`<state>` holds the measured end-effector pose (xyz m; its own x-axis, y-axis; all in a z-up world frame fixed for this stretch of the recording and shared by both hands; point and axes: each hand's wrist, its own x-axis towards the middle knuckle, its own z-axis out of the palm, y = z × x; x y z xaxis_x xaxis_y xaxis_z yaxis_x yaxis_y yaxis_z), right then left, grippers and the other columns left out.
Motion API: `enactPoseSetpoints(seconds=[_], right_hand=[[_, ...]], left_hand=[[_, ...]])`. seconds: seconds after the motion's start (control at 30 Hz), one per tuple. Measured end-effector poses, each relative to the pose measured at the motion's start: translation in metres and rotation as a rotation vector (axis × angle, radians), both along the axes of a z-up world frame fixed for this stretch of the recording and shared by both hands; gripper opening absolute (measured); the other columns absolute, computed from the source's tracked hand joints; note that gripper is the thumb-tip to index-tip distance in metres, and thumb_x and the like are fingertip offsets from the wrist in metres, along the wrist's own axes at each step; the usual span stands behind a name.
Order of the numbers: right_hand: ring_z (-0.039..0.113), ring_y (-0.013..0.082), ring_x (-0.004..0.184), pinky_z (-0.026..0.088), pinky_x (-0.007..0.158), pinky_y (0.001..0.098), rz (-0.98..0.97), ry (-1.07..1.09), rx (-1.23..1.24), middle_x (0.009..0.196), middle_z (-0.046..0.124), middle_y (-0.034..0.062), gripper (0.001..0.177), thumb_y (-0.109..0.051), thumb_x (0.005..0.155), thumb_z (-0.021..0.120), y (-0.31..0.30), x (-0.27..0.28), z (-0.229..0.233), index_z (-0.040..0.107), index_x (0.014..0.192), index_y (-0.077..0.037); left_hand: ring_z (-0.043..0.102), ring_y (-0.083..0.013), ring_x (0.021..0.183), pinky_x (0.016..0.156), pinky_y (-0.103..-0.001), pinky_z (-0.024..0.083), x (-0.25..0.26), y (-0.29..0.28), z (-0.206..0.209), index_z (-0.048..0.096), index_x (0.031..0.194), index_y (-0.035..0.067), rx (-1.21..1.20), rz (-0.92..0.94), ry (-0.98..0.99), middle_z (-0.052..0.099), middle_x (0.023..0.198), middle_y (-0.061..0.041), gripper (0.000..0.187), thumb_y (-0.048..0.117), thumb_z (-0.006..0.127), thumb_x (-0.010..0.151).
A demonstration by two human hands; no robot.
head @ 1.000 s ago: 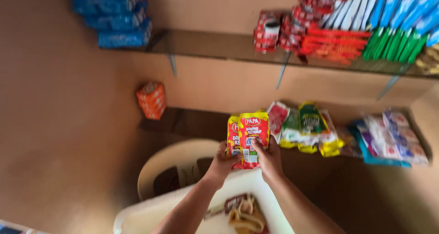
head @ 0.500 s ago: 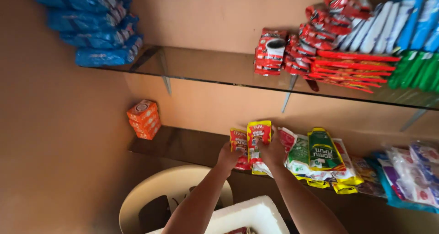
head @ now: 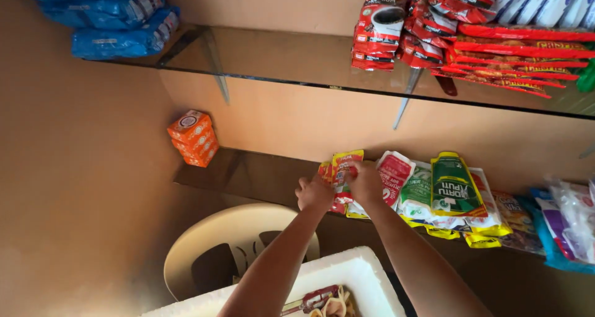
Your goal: Organizing and restocking various condiment sachets and snack packets from a container onto a store shelf.
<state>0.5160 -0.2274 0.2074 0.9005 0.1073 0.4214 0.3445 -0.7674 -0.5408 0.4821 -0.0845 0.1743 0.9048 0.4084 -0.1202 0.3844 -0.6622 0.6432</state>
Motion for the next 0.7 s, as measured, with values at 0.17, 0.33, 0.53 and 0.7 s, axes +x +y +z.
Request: enactPoseSetpoints(seconds=[0.17, 0.33, 0.53, 0.7], right_hand=[[0.067, 0.0401, 0.102, 0.055, 0.080, 0.0494, 0.021, -0.242, -0.281, 0.115, 0.067, 0.0237, 0.034, -0.027, 0.076, 0.076, 0.010, -0.027, 0.024, 0.074, 0.105, -0.008], [0.061, 0.0341, 0.119, 0.052, 0.096, 0.0529, -0.016, -0.045, -0.633, 0.127, 0.064, 0.0145, 0.035, -0.043, 0.086, 0.067, 0.014, -0.042, 0.034, 0.077, 0.097, -0.011], [0.050, 0.0359, 0.138, 0.047, 0.107, 0.0564, 0.358, 0.158, -0.418, 0.149, 0.054, 0.0134, 0.059, -0.057, 0.092, 0.059, -0.008, -0.017, -0.007, 0.064, 0.128, -0.011], [0.035, 0.0434, 0.145, 0.018, 0.111, 0.0739, 0.278, -0.193, -0.652, 0.151, 0.046, 0.0175, 0.072, -0.052, 0.070, 0.077, 0.000, -0.048, 0.010, 0.062, 0.129, -0.014]], left_hand=[[0.047, -0.0457, 0.132, 0.106, -0.055, 0.045, -0.027, 0.003, 0.038, 0.057, 0.137, 0.034, 0.136, -0.083, 0.047, 0.048, 0.144, -0.012, 0.049, 0.038, 0.065, 0.089], [0.066, -0.0440, 0.115, 0.096, -0.052, 0.055, -0.018, 0.005, 0.013, 0.062, 0.133, 0.031, -0.038, -0.076, 0.001, 0.057, 0.134, -0.019, 0.043, 0.038, 0.062, 0.091], [0.069, -0.0327, 0.110, 0.094, -0.046, 0.055, -0.006, 0.006, -0.013, 0.070, 0.123, 0.033, -0.251, 0.077, -0.121, 0.072, 0.118, -0.008, 0.044, 0.036, 0.070, 0.079], [0.062, -0.0425, 0.116, 0.088, -0.054, 0.054, -0.044, 0.006, 0.046, 0.071, 0.121, 0.032, 0.006, -0.064, -0.043, 0.065, 0.124, -0.013, 0.039, 0.046, 0.064, 0.085]])
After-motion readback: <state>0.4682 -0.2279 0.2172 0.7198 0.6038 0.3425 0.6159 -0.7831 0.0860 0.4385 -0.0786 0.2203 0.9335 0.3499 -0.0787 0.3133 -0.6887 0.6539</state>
